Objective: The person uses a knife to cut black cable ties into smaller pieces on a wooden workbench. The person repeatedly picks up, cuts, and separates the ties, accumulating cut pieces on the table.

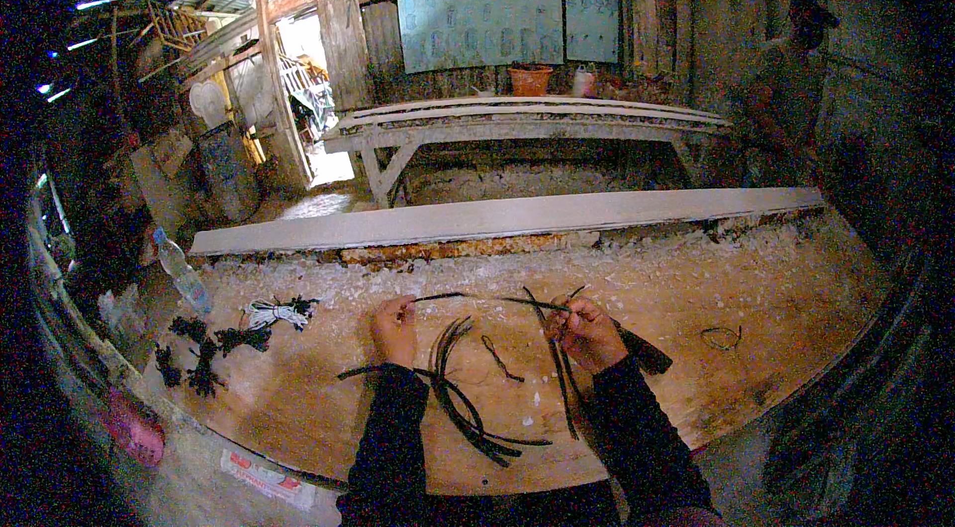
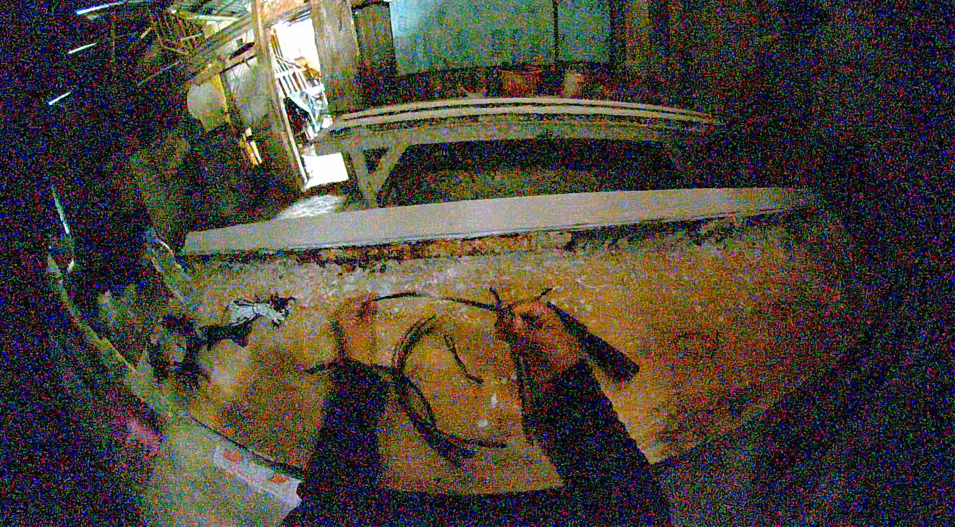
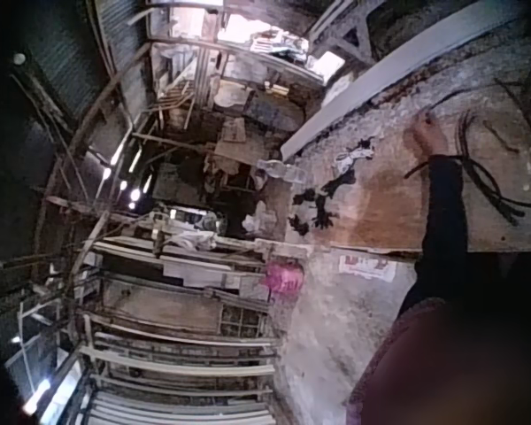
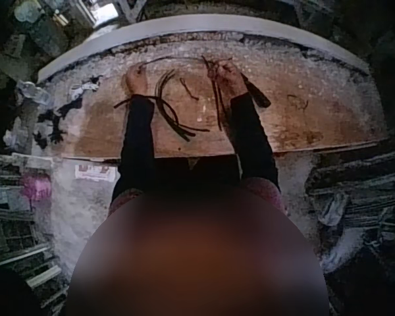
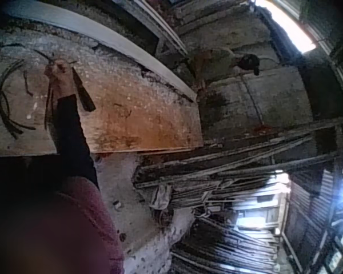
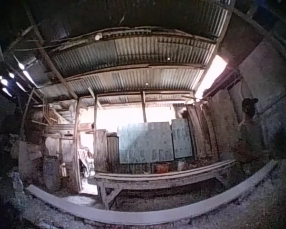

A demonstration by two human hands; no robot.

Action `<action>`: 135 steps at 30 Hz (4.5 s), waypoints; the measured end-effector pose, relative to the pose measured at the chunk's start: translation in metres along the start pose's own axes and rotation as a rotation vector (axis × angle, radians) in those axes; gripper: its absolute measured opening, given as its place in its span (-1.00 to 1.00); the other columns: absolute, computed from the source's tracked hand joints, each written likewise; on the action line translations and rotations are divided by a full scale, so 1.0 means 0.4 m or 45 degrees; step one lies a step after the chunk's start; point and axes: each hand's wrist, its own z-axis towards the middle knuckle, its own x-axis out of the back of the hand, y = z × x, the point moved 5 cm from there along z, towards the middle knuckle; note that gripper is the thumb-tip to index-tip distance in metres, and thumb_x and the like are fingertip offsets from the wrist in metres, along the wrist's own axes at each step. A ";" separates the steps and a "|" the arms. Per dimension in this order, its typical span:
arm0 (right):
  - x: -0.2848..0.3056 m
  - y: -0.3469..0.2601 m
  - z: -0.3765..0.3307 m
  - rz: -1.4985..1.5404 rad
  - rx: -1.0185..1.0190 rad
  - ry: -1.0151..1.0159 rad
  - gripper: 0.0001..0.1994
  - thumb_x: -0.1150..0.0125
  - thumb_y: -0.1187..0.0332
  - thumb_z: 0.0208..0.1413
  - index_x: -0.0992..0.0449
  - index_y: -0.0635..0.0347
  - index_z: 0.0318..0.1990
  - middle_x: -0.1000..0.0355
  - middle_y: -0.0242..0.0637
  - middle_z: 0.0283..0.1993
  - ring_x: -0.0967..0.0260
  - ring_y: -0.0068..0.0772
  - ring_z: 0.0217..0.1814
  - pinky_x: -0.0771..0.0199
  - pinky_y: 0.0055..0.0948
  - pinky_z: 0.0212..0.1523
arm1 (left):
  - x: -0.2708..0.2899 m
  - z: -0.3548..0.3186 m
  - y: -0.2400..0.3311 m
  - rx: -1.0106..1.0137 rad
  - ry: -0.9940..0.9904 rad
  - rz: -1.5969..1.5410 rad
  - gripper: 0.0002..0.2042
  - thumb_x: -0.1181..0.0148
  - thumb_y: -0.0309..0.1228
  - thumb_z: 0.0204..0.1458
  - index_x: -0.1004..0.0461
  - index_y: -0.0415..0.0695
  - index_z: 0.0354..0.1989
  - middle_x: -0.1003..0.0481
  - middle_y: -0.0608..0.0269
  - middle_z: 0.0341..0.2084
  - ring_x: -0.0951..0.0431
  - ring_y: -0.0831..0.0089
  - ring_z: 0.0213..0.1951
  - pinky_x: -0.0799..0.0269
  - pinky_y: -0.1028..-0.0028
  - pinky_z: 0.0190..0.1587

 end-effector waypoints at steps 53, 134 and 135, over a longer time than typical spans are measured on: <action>-0.001 0.119 -0.001 -0.628 -0.180 0.272 -0.89 -0.17 0.51 -0.24 -0.36 0.22 -0.50 -0.35 -0.41 -0.48 -0.27 -0.63 -0.41 -0.27 -0.64 -0.34 | -0.129 -0.144 0.236 0.187 -0.962 -0.483 -0.76 -0.02 -0.33 -0.10 -0.40 -0.26 -0.34 -0.45 0.27 -0.57 -0.42 0.59 -0.51 -0.28 0.64 -0.43; -0.024 0.094 -0.004 -0.512 -0.080 0.361 -0.88 -0.07 0.47 -0.14 -0.39 0.26 -0.39 -0.37 -0.36 -0.44 -0.29 -0.59 -0.43 -0.28 -0.61 -0.36 | -0.154 -0.153 0.181 0.522 -0.949 -0.774 -0.80 -0.07 -0.34 -0.13 -0.43 -0.26 -0.46 -0.40 0.36 -0.63 -0.35 0.64 -0.57 -0.24 0.67 -0.49; -0.023 0.098 -0.004 -0.546 -0.116 0.367 -0.89 -0.08 0.47 -0.15 -0.39 0.26 -0.40 -0.37 -0.36 -0.44 -0.29 -0.59 -0.43 -0.28 -0.61 -0.36 | -0.155 -0.153 0.179 0.515 -0.961 -0.757 -0.80 -0.07 -0.34 -0.13 -0.43 -0.26 -0.48 -0.40 0.36 -0.63 -0.35 0.64 -0.57 -0.25 0.66 -0.49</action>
